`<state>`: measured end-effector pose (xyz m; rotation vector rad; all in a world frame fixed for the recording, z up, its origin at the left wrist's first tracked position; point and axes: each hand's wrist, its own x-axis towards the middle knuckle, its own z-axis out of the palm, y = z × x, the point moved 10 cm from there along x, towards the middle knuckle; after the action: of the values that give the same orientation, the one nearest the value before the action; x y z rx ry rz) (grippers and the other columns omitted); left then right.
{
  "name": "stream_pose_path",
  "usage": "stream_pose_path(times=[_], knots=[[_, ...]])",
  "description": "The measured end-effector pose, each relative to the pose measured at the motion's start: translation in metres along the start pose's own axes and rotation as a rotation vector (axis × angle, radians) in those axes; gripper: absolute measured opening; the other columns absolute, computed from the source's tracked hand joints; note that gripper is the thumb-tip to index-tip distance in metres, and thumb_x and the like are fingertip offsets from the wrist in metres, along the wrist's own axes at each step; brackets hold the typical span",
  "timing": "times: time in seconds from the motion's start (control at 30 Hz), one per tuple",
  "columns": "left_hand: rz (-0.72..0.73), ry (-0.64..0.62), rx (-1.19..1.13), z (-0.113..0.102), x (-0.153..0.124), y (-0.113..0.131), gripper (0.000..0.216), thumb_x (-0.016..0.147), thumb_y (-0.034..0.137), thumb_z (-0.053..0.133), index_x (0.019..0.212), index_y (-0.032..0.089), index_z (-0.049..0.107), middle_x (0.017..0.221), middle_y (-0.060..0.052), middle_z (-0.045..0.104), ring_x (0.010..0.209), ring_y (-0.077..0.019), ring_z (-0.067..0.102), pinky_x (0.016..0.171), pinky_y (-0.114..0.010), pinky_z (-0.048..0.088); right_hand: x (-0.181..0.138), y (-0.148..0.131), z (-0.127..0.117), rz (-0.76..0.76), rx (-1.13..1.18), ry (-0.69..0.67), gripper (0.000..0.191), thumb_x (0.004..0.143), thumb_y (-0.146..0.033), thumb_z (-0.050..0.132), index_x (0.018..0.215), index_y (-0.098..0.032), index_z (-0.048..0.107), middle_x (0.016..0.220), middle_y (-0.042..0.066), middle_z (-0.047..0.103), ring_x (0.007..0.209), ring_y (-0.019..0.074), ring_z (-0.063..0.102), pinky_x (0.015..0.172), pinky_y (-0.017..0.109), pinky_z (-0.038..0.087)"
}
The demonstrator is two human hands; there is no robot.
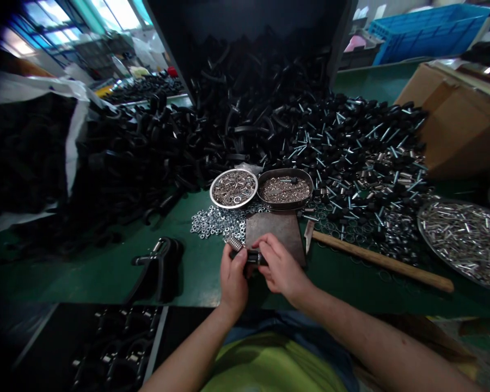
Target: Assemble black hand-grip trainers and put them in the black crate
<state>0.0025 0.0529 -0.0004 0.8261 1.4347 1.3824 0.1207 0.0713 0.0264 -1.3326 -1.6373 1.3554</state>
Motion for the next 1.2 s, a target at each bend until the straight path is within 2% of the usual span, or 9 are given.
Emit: stream_pose_path(times=[0.07,0.2,0.37,0.5,0.57,0.67,0.83,0.97,1.2], knots=[[-0.024,-0.047,-0.012,0.003,0.002,-0.003,0.015,0.080,0.035,0.051,0.081,0.019,0.051,0.065,0.002,0.051,0.058,-0.0119,0.047,0.053,-0.021,0.038,-0.001,0.003,0.005,0.038,-0.004,-0.062,0.029,0.093,-0.042,0.026,0.097,-0.022,0.047,0.053,-0.006,0.043,0.043,0.0120,0.043,0.041,0.023,0.038],[-0.027,-0.086,-0.017,0.006,0.007,-0.004,0.016,0.084,0.035,0.045,0.082,0.020,0.049,0.066,0.003,0.050,0.056,-0.0112,0.045,0.051,-0.021,0.037,-0.005,-0.021,-0.005,-0.205,-0.076,0.046,0.024,0.086,-0.041,0.046,0.097,-0.021,0.053,0.079,0.004,0.057,0.072,0.0161,0.056,0.059,0.028,0.046],[0.146,-0.048,0.324,0.006,0.009,0.013,0.020,0.083,0.039,0.050,0.089,0.020,0.048,0.076,0.000,0.057,0.070,-0.0156,0.055,0.066,-0.027,0.041,-0.003,0.037,0.023,0.349,0.702,0.001,0.025,0.088,-0.047,0.042,0.099,-0.025,0.045,0.051,-0.010,0.032,0.037,0.0061,0.024,0.034,0.016,0.020],[0.239,-0.017,0.638,0.008,0.010,0.023,0.055,0.065,0.048,0.070,0.105,0.020,0.045,0.101,-0.008,0.060,0.093,-0.0250,0.059,0.078,-0.036,0.043,-0.001,0.052,0.021,0.400,0.906,0.103,0.028,0.081,-0.047,0.053,0.097,-0.025,0.044,0.056,-0.009,0.044,0.039,0.0055,0.036,0.036,0.015,0.024],[0.229,-0.092,0.768,0.013,0.014,0.019,0.064,0.060,0.053,0.073,0.108,0.021,0.045,0.100,-0.008,0.062,0.092,-0.0275,0.061,0.075,-0.037,0.044,0.005,0.054,0.016,0.382,0.701,-0.005,0.028,0.084,-0.051,0.046,0.095,-0.025,0.044,0.056,-0.008,0.050,0.039,0.0081,0.043,0.035,0.017,0.027],[0.252,-0.224,0.933,0.020,0.021,0.011,0.061,0.063,0.058,0.068,0.107,0.021,0.048,0.090,-0.007,0.065,0.083,-0.0271,0.063,0.069,-0.035,0.044,0.026,0.044,0.001,0.232,0.098,-0.214,0.029,0.087,-0.049,0.040,0.082,-0.022,0.049,0.051,-0.005,0.054,0.041,0.0111,0.049,0.039,0.021,0.032],[0.484,-0.381,1.184,0.037,0.019,0.011,0.051,0.066,0.051,0.069,0.102,0.020,0.052,0.095,-0.009,0.063,0.091,-0.0277,0.059,0.078,-0.038,0.044,0.098,-0.025,-0.033,-0.260,-0.719,0.049,0.022,0.089,-0.031,0.045,0.083,-0.020,0.063,0.076,0.002,0.067,0.069,0.0141,0.057,0.062,0.027,0.040],[0.588,-0.412,1.222,0.044,0.013,0.013,0.052,0.067,0.046,0.070,0.108,0.019,0.053,0.109,-0.010,0.058,0.102,-0.0279,0.052,0.088,-0.042,0.041,0.163,-0.052,-0.018,-0.342,-0.880,0.151,0.023,0.088,-0.025,0.046,0.088,-0.017,0.067,0.096,0.010,0.065,0.097,0.0225,0.050,0.080,0.034,0.038],[0.547,-0.404,1.181,0.040,0.016,0.005,0.062,0.061,0.052,0.074,0.111,0.021,0.053,0.107,-0.007,0.055,0.098,-0.0265,0.050,0.086,-0.043,0.041,0.217,-0.050,0.003,-0.340,-1.033,0.144,0.022,0.085,-0.022,0.050,0.083,-0.012,0.070,0.098,0.017,0.062,0.097,0.0278,0.046,0.076,0.039,0.037]])
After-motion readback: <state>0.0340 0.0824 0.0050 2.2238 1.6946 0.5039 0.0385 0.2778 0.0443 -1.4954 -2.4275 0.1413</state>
